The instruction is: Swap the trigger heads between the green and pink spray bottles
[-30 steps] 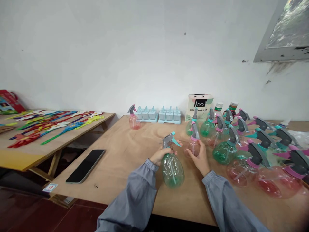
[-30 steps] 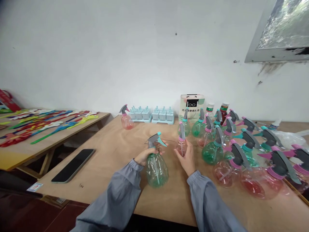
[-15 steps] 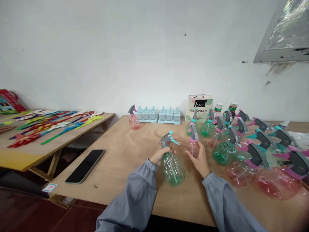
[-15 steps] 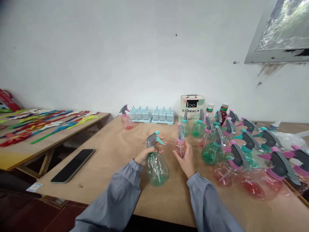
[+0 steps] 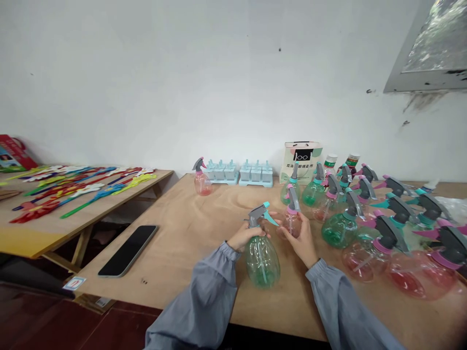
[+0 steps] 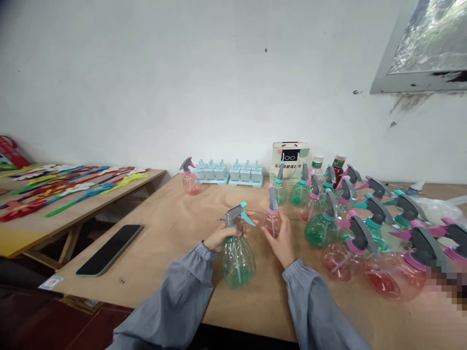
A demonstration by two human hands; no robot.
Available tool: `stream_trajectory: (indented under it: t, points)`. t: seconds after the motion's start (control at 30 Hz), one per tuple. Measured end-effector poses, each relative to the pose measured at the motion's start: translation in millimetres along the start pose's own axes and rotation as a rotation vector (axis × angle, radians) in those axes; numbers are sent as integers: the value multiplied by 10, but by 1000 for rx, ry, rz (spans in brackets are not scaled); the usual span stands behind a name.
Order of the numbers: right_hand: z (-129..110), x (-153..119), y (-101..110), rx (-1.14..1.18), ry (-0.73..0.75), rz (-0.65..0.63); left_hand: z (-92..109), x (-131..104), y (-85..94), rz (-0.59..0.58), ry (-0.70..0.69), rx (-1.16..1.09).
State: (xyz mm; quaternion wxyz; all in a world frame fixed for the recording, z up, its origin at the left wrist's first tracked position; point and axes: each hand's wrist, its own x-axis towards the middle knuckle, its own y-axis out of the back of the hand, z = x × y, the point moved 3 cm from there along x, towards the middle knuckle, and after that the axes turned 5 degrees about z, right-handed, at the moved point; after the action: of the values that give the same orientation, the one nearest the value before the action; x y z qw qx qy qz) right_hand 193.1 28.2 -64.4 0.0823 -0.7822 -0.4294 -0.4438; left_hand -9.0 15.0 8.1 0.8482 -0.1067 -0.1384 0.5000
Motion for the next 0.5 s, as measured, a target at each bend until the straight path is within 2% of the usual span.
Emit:
stream_trajectory:
  t: [0.13,0.3,0.4,0.5]
  points:
    - [12,-3,1,0,-13,-10,-11,-8,-13,21,27,0]
    - [30,-4,-3,-8,-9,-8,2,20,41,214,-72,-46]
    - [34,-4,-6,-6,-14,-13,172,-26,156,303,-194,155]
    - [36,-3,-5,-3,-15,-3,468,-156,457,501,-356,515]
